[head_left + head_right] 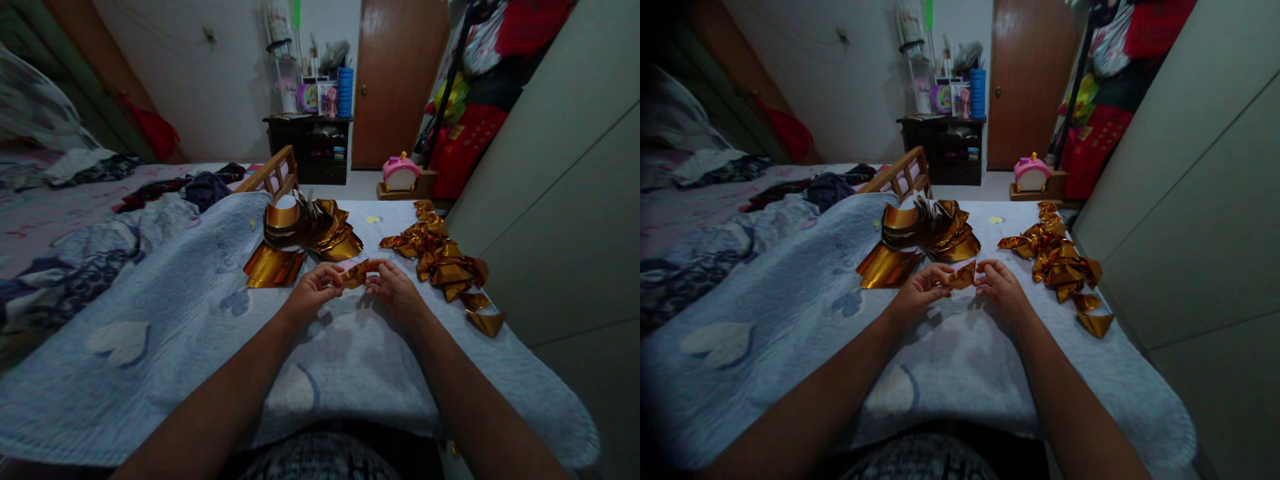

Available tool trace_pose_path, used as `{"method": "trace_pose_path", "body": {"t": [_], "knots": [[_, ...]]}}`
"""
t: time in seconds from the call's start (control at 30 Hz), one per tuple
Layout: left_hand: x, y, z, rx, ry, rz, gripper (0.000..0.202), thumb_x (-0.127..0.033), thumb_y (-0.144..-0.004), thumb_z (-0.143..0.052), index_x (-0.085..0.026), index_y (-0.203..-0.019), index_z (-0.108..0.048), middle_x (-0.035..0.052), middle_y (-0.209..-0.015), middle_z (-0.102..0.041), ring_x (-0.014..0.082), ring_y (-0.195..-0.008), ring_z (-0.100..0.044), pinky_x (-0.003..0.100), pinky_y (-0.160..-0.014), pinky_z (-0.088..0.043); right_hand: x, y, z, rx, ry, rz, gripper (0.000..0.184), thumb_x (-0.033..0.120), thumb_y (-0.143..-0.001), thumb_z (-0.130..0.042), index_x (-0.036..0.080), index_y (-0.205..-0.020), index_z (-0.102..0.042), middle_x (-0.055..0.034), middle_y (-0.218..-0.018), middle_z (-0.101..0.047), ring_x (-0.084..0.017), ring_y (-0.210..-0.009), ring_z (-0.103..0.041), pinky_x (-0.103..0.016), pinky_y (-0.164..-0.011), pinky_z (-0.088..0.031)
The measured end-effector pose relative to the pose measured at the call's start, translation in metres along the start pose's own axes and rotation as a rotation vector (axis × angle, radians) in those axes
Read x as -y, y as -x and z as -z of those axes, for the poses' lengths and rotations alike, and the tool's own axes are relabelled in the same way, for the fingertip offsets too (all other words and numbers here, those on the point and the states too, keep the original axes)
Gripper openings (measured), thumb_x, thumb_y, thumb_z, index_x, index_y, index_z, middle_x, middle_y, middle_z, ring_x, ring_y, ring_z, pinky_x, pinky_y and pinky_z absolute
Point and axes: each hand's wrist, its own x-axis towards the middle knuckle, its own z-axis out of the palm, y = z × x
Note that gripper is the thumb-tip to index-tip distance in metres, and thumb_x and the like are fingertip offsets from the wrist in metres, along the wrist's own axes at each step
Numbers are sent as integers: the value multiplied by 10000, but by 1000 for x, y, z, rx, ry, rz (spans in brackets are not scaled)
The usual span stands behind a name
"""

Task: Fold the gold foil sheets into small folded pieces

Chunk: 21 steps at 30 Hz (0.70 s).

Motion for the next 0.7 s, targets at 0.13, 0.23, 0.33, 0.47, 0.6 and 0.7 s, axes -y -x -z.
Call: {"method": "trace_pose_path", "body": {"t": [0.13, 0.23, 0.33, 0.47, 0.6, 0.7], "knots": [[-1, 2, 1, -8, -374, -182, 98, -100, -755, -727, -197, -742, -722, 61, -1042, -615, 196, -989, -580, 258, -833, -461, -3, -1, 2, -55, 137, 58, 306, 486, -784, -774, 259, -952, -658, 22, -834, -628, -95, -613, -540, -217, -513, -445], [1, 4, 2, 29, -552, -248, 187, -53, -786, -648, -218, -800, -735, 55, -986, -620, 187, -887, -573, 266, -800, -446, -4, 1, 2, -35, 240, 123, 291, 442, -790, -764, 261, -988, -653, 33, -797, -606, -100, -589, -512, -229, -504, -428], [3, 5, 1, 60, -634, -284, 229, -42, -792, -625, -233, -837, -741, 55, -966, -622, 206, -907, -585, 289, -842, -450, -4, 2, 0, -19, 370, 179, 246, 401, -789, -756, 242, -948, -658, 30, -773, -608, -106, -574, -481, -242, -507, -404], [1, 8, -3, 67, -625, -288, 220, -52, -770, -650, -233, -865, -733, 55, -981, -626, 216, -942, -602, 296, -859, -458, -5, 0, -1, -72, 549, 238, 139, 342, -806, -710, 215, -797, -654, 25, -655, -574, -129, -584, -484, -255, -524, -372], [-1, 10, -9, -15, -463, -153, 340, -147, -723, -763, -234, -1043, -684, 36, -997, -653, 176, -822, -627, 268, -764, -476, -10, 0, -3, -161, 668, 307, 131, 324, -818, -660, 211, -758, -637, 10, -653, -594, -142, -587, -508, -264, -541, -379], [1, 11, -11, -67, -521, -67, 346, -262, -787, -735, -225, -1111, -622, 11, -940, -664, 130, -680, -605, 244, -661, -459, -13, 0, -4, -204, 737, 349, 157, 347, -826, -637, 206, -758, -625, 10, -648, -594, -142, -578, -517, -263, -550, -392]]}}
